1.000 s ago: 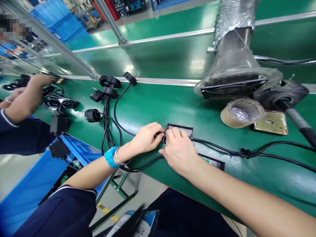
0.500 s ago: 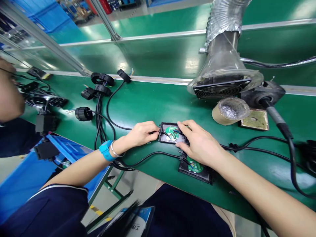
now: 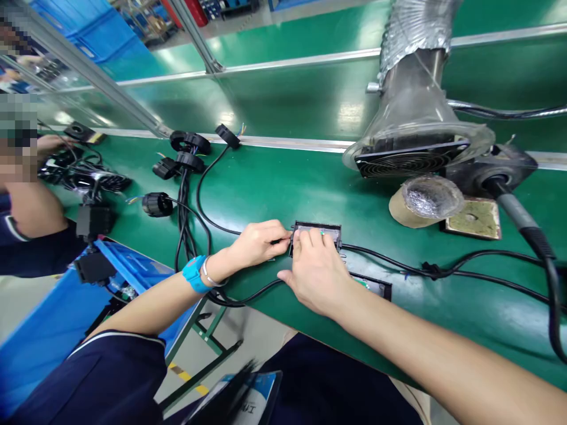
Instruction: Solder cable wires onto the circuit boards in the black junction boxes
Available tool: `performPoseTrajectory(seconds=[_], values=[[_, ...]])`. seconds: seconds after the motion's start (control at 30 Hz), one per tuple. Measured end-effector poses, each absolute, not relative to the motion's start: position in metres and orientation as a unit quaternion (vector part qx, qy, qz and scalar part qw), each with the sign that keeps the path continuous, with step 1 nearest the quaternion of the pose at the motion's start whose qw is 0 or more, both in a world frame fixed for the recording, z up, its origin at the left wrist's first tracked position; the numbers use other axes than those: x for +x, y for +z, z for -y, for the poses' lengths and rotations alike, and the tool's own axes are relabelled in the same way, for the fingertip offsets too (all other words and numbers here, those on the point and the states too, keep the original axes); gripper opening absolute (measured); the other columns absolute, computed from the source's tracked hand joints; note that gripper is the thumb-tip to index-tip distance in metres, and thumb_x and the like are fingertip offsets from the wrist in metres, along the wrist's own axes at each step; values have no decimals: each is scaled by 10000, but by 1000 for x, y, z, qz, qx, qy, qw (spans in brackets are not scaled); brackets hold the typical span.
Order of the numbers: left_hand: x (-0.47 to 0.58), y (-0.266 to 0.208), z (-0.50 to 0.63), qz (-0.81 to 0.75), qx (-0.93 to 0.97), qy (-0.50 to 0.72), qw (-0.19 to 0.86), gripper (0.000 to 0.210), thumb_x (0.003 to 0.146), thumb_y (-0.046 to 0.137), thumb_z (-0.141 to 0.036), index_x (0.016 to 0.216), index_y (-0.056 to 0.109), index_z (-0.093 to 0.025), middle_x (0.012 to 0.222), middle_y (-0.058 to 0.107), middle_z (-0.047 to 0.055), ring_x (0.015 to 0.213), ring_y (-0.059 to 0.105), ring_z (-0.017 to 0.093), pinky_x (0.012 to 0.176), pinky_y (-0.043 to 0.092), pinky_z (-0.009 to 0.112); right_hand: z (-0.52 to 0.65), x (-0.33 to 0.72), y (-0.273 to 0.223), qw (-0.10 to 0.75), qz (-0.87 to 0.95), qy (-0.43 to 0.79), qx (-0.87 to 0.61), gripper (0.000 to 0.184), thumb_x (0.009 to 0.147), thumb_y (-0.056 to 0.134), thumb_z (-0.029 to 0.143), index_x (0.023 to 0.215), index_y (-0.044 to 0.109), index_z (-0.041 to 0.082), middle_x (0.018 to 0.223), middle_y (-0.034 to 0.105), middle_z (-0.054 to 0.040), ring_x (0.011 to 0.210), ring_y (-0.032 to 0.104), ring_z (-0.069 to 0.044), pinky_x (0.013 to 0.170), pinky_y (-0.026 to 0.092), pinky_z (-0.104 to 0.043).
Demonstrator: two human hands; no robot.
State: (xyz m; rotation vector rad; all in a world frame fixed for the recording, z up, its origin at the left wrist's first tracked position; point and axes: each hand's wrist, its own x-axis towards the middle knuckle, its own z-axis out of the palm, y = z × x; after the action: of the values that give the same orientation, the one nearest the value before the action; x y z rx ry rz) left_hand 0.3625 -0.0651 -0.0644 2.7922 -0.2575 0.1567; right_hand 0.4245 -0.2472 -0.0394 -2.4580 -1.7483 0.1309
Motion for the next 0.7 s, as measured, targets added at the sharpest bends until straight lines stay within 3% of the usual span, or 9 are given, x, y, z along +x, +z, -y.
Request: performPoseTrajectory(seconds=[0.1, 0.2, 0.27, 0.33, 0.43, 0.53, 0.6, 0.7], values=[[365, -59, 62, 88, 982, 48, 160, 261, 919, 467, -283, 833, 681, -163, 735, 624, 23, 663, 572, 122, 593, 436, 221, 245, 427, -40, 84, 581, 67, -807, 741, 916, 441, 541, 1337, 443, -70, 1208, 504, -275, 1062, 423, -357, 863, 387, -507], [365, -42, 62, 91, 986, 31, 137, 218, 895, 504, -265, 868, 697, -168, 794, 658, 40, 734, 609, 165, 670, 489, 267, 261, 442, -25, 83, 593, 96, -796, 655, 917, 427, 573, 1338, 499, 77, 1221, 530, -191, 1075, 455, -320, 873, 424, -487], [361, -25, 72, 57, 994, 46, 83, 246, 889, 501, -259, 1004, 691, -153, 975, 669, 95, 885, 620, 233, 797, 515, 362, 289, 455, -9, 112, 597, 94, -788, 563, 927, 439, 540, 1348, 499, 170, 1251, 531, -133, 1125, 462, -279, 923, 439, -451], [355, -7, 94, 32, 994, 90, 57, 362, 882, 497, -261, 1185, 620, -108, 1184, 606, 162, 1058, 573, 293, 922, 485, 449, 329, 465, 7, 175, 574, 58, -798, 479, 940, 468, 447, 1332, 505, 175, 1274, 528, -111, 1165, 475, -233, 983, 437, -399], [348, 9, 142, 137, 977, 92, 137, 621, 827, 578, -369, 1355, 466, -60, 1365, 491, 198, 1246, 463, 309, 1043, 419, 452, 398, 465, 19, 233, 476, -58, -846, 308, 921, 519, 298, 1195, 589, 175, 1131, 614, -81, 1036, 581, -177, 913, 493, -329], [356, 8, 196, 256, 950, 46, 172, 896, 730, 649, -548, 1405, 378, -26, 1462, 366, 248, 1341, 363, 359, 1077, 380, 486, 460, 453, 15, 201, 368, -170, -892, 188, 869, 529, 188, 1018, 638, 228, 990, 655, -39, 907, 621, -176, 839, 520, -344], [371, 3, 227, 288, 942, 28, 169, 958, 689, 664, -603, 1384, 389, -4, 1461, 342, 284, 1339, 355, 397, 1060, 382, 515, 498, 448, 9, 140, 300, -207, -920, 184, 823, 496, 141, 878, 637, 245, 912, 657, -27, 866, 617, -197, 826, 519, -383], [398, 1, 262, 281, 943, 31, 177, 671, 767, 619, -528, 1235, 524, -56, 1298, 529, 230, 1168, 516, 347, 947, 456, 466, 556, 450, 7, 63, 238, -217, -945, 191, 753, 466, 111, 749, 603, 244, 833, 648, -37, 817, 599, -235, 802, 510, -434]])
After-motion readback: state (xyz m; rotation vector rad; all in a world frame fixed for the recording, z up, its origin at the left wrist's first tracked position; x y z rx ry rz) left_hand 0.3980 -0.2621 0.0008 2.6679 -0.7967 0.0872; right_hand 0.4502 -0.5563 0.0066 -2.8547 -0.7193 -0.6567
